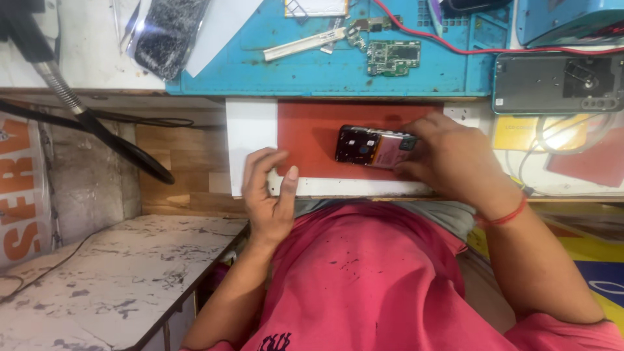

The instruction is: The person uses a screwdriver to remove screws from the back of a disassembled smartphone, then detaches the battery. They then pick up a second light blue smartphone and use a metal prying tool to separate the back cover from the frame.

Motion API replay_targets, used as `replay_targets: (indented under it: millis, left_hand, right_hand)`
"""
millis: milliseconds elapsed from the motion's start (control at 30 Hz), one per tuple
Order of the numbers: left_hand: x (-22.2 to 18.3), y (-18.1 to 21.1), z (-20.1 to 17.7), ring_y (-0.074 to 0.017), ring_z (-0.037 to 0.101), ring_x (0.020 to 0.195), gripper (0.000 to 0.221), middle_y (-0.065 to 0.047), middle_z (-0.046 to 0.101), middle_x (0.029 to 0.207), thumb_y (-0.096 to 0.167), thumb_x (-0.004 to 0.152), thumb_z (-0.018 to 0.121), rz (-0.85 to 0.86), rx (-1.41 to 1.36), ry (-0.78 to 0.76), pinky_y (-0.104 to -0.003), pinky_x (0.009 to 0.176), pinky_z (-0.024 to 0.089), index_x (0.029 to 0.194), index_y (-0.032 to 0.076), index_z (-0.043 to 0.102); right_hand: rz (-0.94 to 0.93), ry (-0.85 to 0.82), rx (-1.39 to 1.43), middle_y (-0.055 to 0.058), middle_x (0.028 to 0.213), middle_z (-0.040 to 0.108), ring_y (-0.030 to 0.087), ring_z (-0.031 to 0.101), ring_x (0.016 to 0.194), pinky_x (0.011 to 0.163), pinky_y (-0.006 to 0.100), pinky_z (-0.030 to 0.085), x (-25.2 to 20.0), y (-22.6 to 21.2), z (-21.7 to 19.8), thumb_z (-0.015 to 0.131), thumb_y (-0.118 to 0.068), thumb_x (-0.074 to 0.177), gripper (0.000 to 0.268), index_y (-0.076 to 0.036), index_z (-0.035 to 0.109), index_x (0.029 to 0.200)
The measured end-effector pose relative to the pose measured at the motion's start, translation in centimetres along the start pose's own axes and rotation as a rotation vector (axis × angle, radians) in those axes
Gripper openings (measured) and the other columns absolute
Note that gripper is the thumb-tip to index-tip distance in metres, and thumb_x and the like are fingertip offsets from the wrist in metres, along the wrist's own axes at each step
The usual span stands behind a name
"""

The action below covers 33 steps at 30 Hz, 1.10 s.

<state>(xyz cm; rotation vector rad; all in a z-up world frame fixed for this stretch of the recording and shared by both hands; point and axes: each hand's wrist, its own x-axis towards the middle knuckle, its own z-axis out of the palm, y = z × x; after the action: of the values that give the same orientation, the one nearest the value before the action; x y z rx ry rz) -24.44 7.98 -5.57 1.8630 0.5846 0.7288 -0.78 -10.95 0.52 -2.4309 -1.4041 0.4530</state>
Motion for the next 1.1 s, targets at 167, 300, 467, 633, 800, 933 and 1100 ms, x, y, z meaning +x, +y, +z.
replay_targets:
  millis: [167, 300, 467, 633, 800, 933, 1100]
  left_hand:
    - [-0.1, 0.4, 3.3, -0.0306, 0.057, 0.137, 0.046, -0.021, 0.057, 0.145, 0.031, 0.110, 0.043, -0.452, -0.671, -0.023, -0.045, 0.121, 0.046, 0.139, -0.002, 0.056]
    - [0.7, 1.1, 5.3, -0.0324, 0.051, 0.142, 0.049, -0.022, 0.053, 0.148, 0.032, 0.110, 0.036, -0.634, -1.180, 0.028, -0.047, 0.126, 0.036, 0.144, -0.001, 0.051]
    - [2.5, 1.2, 7.7, -0.0354, 0.051, 0.140, 0.049, -0.023, 0.055, 0.150, 0.032, 0.115, 0.034, -0.616, -1.710, -0.024, -0.047, 0.124, 0.035, 0.142, -0.005, 0.052]
    - [2.5, 0.1, 9.7, -0.0365, 0.055, 0.134, 0.046, -0.024, 0.057, 0.144, 0.028, 0.113, 0.036, -0.745, -1.843, 0.044, -0.048, 0.122, 0.039, 0.135, -0.005, 0.058]
    - [2.3, -0.3, 11.0, -0.0368, 0.056, 0.133, 0.045, -0.025, 0.059, 0.143, 0.028, 0.111, 0.038, -0.734, -1.817, 0.012, -0.047, 0.122, 0.041, 0.134, -0.005, 0.058]
    - [3.3, 0.2, 11.4, -0.0359, 0.056, 0.132, 0.046, -0.024, 0.060, 0.141, 0.029, 0.109, 0.038, -0.742, -1.780, 0.035, -0.047, 0.121, 0.041, 0.132, -0.004, 0.060]
    - [3.9, -0.5, 12.2, -0.0365, 0.057, 0.132, 0.045, -0.025, 0.060, 0.140, 0.031, 0.111, 0.040, -0.707, -1.779, 0.005, -0.047, 0.120, 0.041, 0.129, -0.004, 0.060]
  right_hand:
    - [0.357, -0.105, 0.461, 0.012, 0.085, 0.077, 0.029, 0.076, 0.073, 0.065, 0.038, 0.059, -0.7, 0.9, -0.3, 0.077, -0.017, 0.087, 0.033, -0.010, 0.075, 0.118]
    - [0.149, 0.214, 0.505, 0.013, 0.095, 0.074, 0.024, 0.070, 0.075, 0.067, 0.034, 0.055, -3.2, -0.6, -0.4, 0.078, -0.004, 0.092, 0.027, -0.003, 0.072, 0.118]
    - [-0.320, 0.666, 0.174, 0.009, 0.102, 0.066, 0.028, 0.066, 0.089, 0.077, 0.040, 0.052, -5.3, -3.7, 2.3, 0.077, 0.006, 0.096, 0.025, -0.007, 0.072, 0.117]
    - [-0.466, 0.557, 0.088, 0.013, 0.110, 0.067, 0.030, 0.065, 0.094, 0.079, 0.044, 0.053, -4.8, -4.4, 4.3, 0.071, 0.007, 0.079, 0.041, 0.003, 0.071, 0.120]
    - [-0.511, 0.620, 0.008, 0.012, 0.110, 0.068, 0.028, 0.065, 0.092, 0.077, 0.043, 0.052, -5.1, -3.6, 4.5, 0.072, 0.008, 0.080, 0.041, 0.001, 0.071, 0.121]
    - [-0.516, 0.646, 0.035, 0.012, 0.110, 0.068, 0.029, 0.066, 0.093, 0.078, 0.044, 0.052, -4.7, -3.3, 4.4, 0.073, 0.006, 0.080, 0.041, 0.000, 0.071, 0.121]
    - [-0.505, 0.603, 0.064, 0.014, 0.108, 0.068, 0.030, 0.066, 0.090, 0.077, 0.044, 0.053, -4.3, -2.3, 5.1, 0.072, 0.008, 0.078, 0.043, 0.004, 0.072, 0.120]
